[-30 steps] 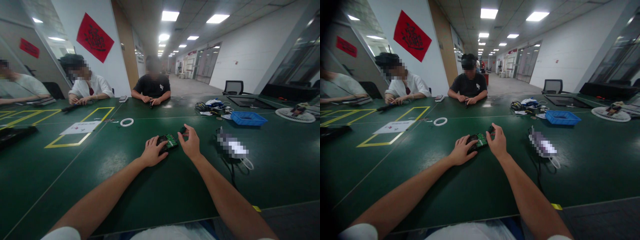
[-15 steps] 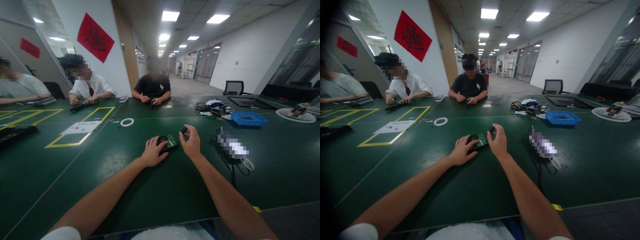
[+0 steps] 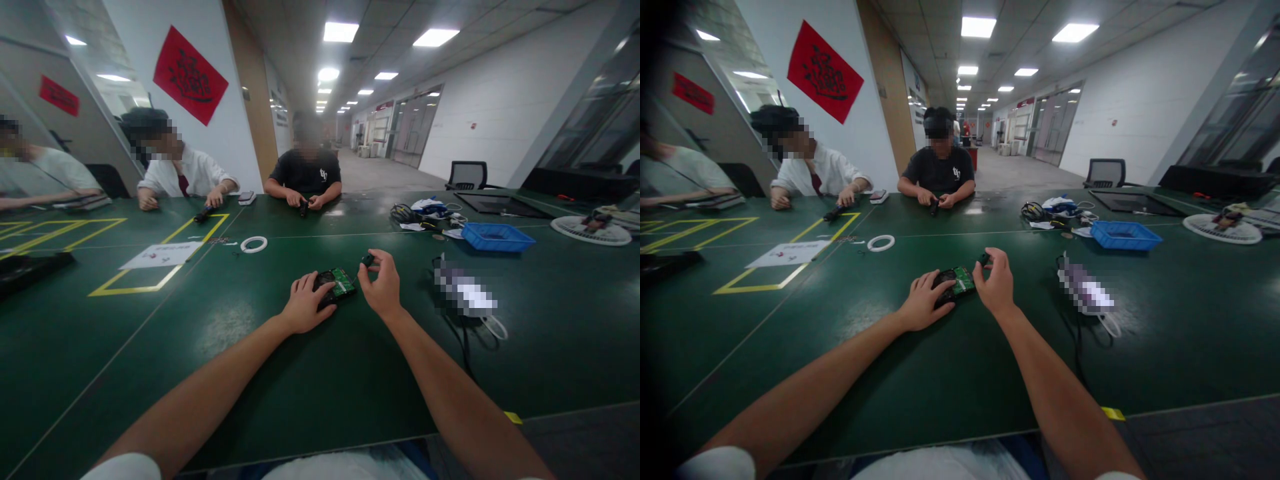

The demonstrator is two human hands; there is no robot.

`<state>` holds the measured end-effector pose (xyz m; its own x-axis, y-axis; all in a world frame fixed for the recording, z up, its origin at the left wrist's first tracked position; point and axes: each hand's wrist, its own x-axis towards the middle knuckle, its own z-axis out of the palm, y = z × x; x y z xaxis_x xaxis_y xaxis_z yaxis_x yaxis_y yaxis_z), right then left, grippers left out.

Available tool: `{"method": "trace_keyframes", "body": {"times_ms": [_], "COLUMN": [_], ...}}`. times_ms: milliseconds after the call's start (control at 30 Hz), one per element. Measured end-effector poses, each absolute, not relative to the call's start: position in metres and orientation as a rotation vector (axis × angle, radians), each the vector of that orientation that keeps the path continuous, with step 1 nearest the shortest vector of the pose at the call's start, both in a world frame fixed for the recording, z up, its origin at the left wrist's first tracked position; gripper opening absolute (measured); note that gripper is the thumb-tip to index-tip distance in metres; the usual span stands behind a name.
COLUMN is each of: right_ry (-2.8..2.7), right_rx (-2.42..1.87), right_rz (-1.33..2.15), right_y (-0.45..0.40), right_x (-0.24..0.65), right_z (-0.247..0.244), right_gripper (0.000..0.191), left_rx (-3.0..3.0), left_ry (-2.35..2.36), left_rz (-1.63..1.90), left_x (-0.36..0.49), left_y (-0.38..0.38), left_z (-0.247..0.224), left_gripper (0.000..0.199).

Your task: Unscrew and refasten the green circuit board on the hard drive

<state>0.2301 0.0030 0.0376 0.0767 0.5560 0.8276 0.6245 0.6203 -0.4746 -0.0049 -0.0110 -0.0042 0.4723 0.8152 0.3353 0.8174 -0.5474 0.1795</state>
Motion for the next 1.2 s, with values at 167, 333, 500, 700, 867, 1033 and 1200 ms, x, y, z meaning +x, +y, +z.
{"method": "trace_keyframes", "body": {"times_ms": [167,333,500,700,867,1033,1200], "right_ry": [-1.590,-1.633,-1.616,-1.614,-1.627,-1.630,-1.630], "right_rx": [-1.047,-1.038,-1.046,-1.058,-1.022,-1.028,-1.046], "right_rz": [-0.083,-0.096,-0.065,-0.065,-0.018,-0.003,-0.020], "right_y": [0.0021,-0.0026,-0.0015,-0.0024,0.0003,0.0031,-0.0016], "right_x": [0.2314,0.2310,0.2310,0.2311,0.2308,0.2314,0.2315], "right_z": [0.0393,0.0430,0.0407,0.0418,0.0381,0.0353,0.0407], "right_gripper": [0.036,0.033,0.036,0.037,0.043,0.048,0.042], "left_rx": [-2.695,-2.688,-2.691,-2.679,-2.677,-2.683,-2.692], "left_ry": [-1.489,-1.483,-1.482,-1.495,-1.488,-1.504,-1.509], "left_rz": [-0.612,-0.603,-0.589,-0.596,-0.615,-0.605,-0.610], "left_x": [-0.0051,-0.0051,-0.0052,-0.0042,-0.0034,-0.0032,-0.0032], "left_y": [-0.0103,-0.0114,-0.0105,-0.0086,-0.0104,-0.0111,-0.0111], "left_z": [-0.0047,-0.0033,-0.0039,-0.0068,-0.0056,-0.0049,-0.0035], "left_gripper": [0.063,0.063,0.063,0.065,0.064,0.063,0.063]}}
